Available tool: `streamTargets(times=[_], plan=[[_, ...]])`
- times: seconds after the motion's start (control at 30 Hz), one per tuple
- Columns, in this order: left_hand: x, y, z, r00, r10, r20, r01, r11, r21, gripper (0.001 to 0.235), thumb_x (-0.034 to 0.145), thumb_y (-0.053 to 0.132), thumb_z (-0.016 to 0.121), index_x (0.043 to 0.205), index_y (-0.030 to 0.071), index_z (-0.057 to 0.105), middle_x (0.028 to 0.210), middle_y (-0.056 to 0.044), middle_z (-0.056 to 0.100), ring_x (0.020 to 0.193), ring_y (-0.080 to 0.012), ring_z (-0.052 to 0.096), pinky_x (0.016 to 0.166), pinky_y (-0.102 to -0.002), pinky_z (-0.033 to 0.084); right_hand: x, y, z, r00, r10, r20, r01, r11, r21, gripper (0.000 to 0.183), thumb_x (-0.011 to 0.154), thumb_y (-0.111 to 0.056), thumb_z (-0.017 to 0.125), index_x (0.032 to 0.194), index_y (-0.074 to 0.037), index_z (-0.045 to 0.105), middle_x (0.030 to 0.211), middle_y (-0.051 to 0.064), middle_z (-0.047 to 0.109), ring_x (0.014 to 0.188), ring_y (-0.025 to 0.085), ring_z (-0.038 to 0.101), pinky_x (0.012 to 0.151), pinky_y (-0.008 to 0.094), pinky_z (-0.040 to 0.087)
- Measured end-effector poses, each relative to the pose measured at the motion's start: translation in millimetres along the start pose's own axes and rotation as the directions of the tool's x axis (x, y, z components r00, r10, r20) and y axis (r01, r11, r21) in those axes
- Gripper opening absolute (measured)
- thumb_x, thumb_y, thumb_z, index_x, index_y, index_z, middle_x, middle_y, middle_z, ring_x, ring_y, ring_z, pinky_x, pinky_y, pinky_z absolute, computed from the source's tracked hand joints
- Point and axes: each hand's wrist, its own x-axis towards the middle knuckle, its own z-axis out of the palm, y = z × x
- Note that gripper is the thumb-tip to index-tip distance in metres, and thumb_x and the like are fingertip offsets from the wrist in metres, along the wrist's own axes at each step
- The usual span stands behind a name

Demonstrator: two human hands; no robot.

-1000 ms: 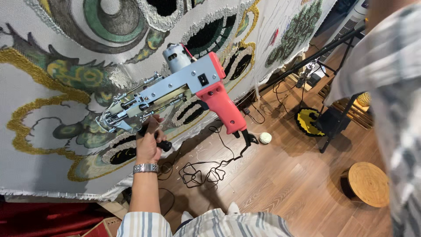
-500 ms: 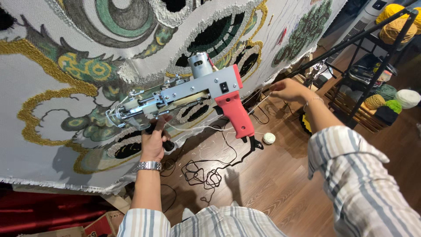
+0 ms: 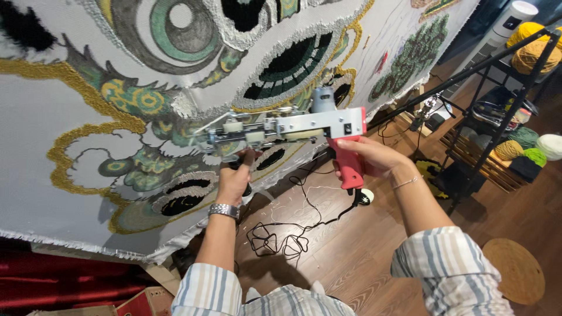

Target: The person uses a handheld tufting gun to apply white yarn onto a large canvas featuring a pre-drawn design of a stylized lion head. They guide the tool along the contours of the design, filling in specific areas with loops of yarn while holding the device with both hands.

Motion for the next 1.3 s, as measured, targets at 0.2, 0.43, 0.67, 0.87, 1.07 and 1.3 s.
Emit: streamTargets(times=[0.2,0.43,0.67,0.87,1.07,1.3], plan=[[-6.8,0.0,9.0,0.988,0.154,0.034,-0.157,0.967,0.202,0.028,0.096,0.029,0.071,0.099,0.003,0.081,0.094,0.001,0.080,0.085,-0.0047,0.070,0.076,-0.023,0.053,15.3,42.5,5.8,0.976,0.025,-0.216,0.009,0.988,0.155,0.045,0.090,-0.050,0.069,0.104,-0.009,0.057,0.072,0.007,0.063,0.060,0.018,0.063,0.054,0.033,0.055],[-16.9,0.0,12.3,0.999,0.034,-0.036,-0.018,0.923,0.384,0.022,0.087,0.025,0.074,0.093,0.005,0.081,0.064,0.002,0.066,0.056,-0.0091,0.052,0.052,-0.030,0.041,12.6,61.3,5.4,0.971,-0.002,-0.237,0.056,0.974,0.221,0.042,0.089,-0.052,0.068,0.098,-0.012,0.058,0.067,0.005,0.060,0.054,0.015,0.059,0.049,0.030,0.051],[-10.8,7.8,10.9,1.000,0.016,-0.002,-0.014,0.932,0.363,0.022,0.084,0.024,0.077,0.084,0.002,0.078,0.062,0.002,0.065,0.054,-0.0097,0.054,0.052,-0.030,0.042,6.8,63.6,15.0,0.964,-0.041,-0.263,0.108,0.964,0.243,0.047,0.091,-0.055,0.066,0.095,-0.009,0.058,0.066,0.005,0.059,0.055,0.016,0.058,0.052,0.031,0.051],[-4.1,11.7,8.3,0.999,0.043,0.000,-0.041,0.937,0.348,0.024,0.085,0.031,0.074,0.092,0.009,0.081,0.079,0.003,0.079,0.070,-0.0096,0.071,0.065,-0.029,0.053,6.4,63.5,18.5,0.962,-0.037,-0.271,0.109,0.960,0.259,0.049,0.089,-0.057,0.066,0.093,-0.009,0.058,0.065,0.007,0.059,0.053,0.016,0.057,0.051,0.034,0.050],[2.1,13.1,1.6,0.999,0.010,-0.047,0.014,0.872,0.489,0.029,0.082,0.034,0.078,0.088,0.006,0.078,0.073,-0.006,0.076,0.065,-0.0169,0.069,0.063,-0.034,0.052,7.6,58.7,27.8,0.947,-0.071,-0.314,0.137,0.972,0.191,0.047,0.087,-0.056,0.069,0.096,-0.011,0.057,0.066,0.007,0.059,0.054,0.017,0.058,0.052,0.035,0.050],[7.0,24.4,-11.3,1.000,0.016,-0.006,-0.012,0.912,0.411,0.027,0.079,0.031,0.077,0.088,0.006,0.079,0.070,-0.004,0.074,0.060,-0.0150,0.066,0.058,-0.033,0.051,2.9,53.3,57.8,0.957,0.023,-0.289,0.055,0.964,0.259,0.055,0.082,-0.056,0.063,0.104,-0.006,0.062,0.068,0.008,0.062,0.060,0.021,0.065,0.060,0.038,0.057]])
